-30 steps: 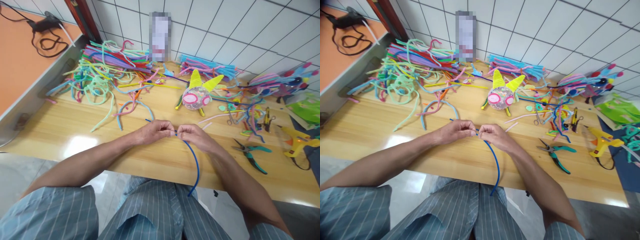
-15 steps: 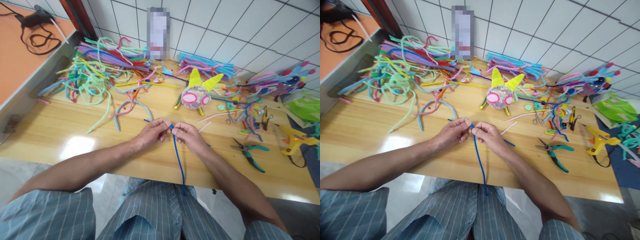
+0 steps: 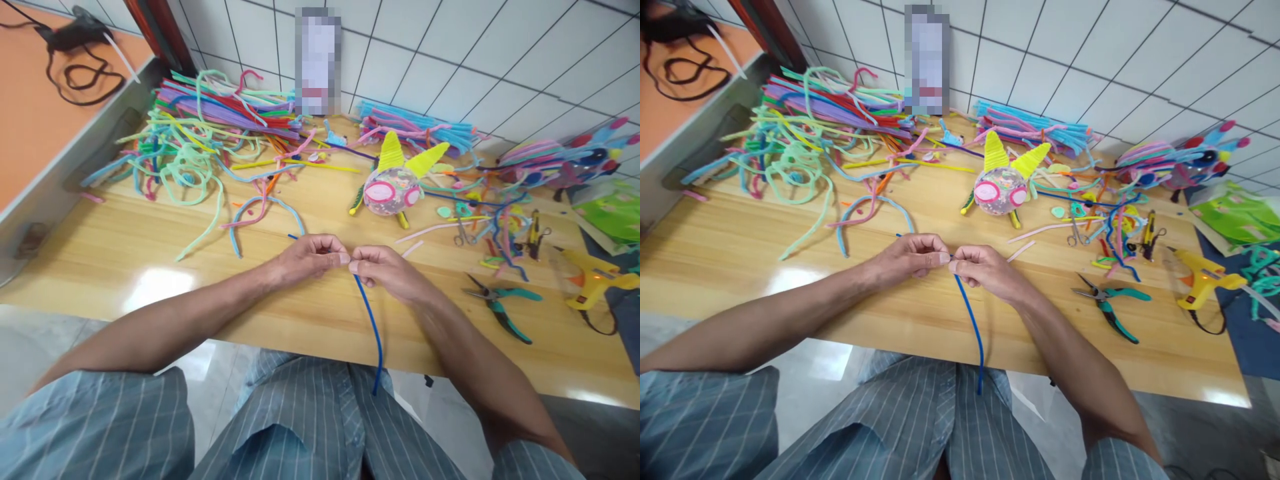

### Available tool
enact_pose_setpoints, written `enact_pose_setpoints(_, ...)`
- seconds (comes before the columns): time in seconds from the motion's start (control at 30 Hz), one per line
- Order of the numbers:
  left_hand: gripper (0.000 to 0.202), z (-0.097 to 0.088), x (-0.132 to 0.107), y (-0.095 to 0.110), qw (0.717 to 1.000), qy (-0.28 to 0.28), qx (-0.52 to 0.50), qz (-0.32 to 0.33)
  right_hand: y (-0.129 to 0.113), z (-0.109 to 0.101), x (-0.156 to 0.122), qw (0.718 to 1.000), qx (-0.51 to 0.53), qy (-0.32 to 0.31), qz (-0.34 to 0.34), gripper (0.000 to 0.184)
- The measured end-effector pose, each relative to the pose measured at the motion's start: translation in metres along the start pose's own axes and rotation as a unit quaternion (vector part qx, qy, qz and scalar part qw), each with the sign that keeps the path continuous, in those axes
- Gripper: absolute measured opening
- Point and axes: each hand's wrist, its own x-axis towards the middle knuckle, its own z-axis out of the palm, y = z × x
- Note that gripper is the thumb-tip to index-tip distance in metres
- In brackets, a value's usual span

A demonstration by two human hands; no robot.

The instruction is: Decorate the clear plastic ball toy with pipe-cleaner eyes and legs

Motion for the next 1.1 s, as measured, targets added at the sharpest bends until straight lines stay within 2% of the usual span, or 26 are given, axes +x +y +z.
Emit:
enact_pose_setpoints(0.13, 0.058, 0.015, -0.004, -0.006, 0.988, 0.084, -0.130, 0.013, 0.006, 0.013, 0.004, 0.998, 0.034, 0.049, -0.034, 0.046)
enact_pose_setpoints(0.23, 0.055, 0.022, -0.007, -0.009, 0.974, 0.110, -0.196, 0.008, 0.009, 0.024, 0.006, 0.994, 0.062, 0.081, -0.047, 0.050)
enact_pose_setpoints(0.4, 0.051, 0.014, -0.004, -0.006, 0.976, 0.070, -0.207, -0.021, 0.004, 0.020, 0.004, 0.995, 0.078, 0.068, -0.007, 0.050)
enact_pose_setpoints(0.57, 0.051, 0.000, 0.001, 0.003, 0.994, 0.001, -0.108, -0.008, -0.005, 0.008, 0.000, 0.995, 0.084, 0.041, 0.026, 0.043)
enact_pose_setpoints(0.7, 0.049, -0.003, 0.002, 0.005, 0.998, -0.019, -0.052, -0.009, -0.006, 0.003, -0.001, 0.998, 0.062, 0.023, 0.019, 0.038)
enact_pose_setpoints(0.77, 0.050, -0.002, 0.001, 0.004, 0.998, -0.016, -0.052, -0.010, -0.004, 0.002, 0.000, 0.999, 0.048, 0.007, 0.016, 0.038)
enact_pose_setpoints(0.87, 0.053, 0.005, -0.001, 0.002, 0.995, 0.029, -0.095, 0.012, 0.001, 0.006, 0.002, 0.998, 0.055, 0.005, 0.000, 0.043)
enact_pose_setpoints(1.0, 0.052, 0.018, -0.006, -0.003, 0.977, 0.091, -0.188, 0.031, 0.008, 0.022, 0.005, 0.995, 0.071, 0.056, -0.044, 0.051)
enact_pose_setpoints(1.1, 0.050, 0.023, -0.008, -0.004, 0.966, 0.094, -0.240, 0.012, 0.008, 0.029, 0.005, 0.993, 0.070, 0.076, -0.065, 0.053)
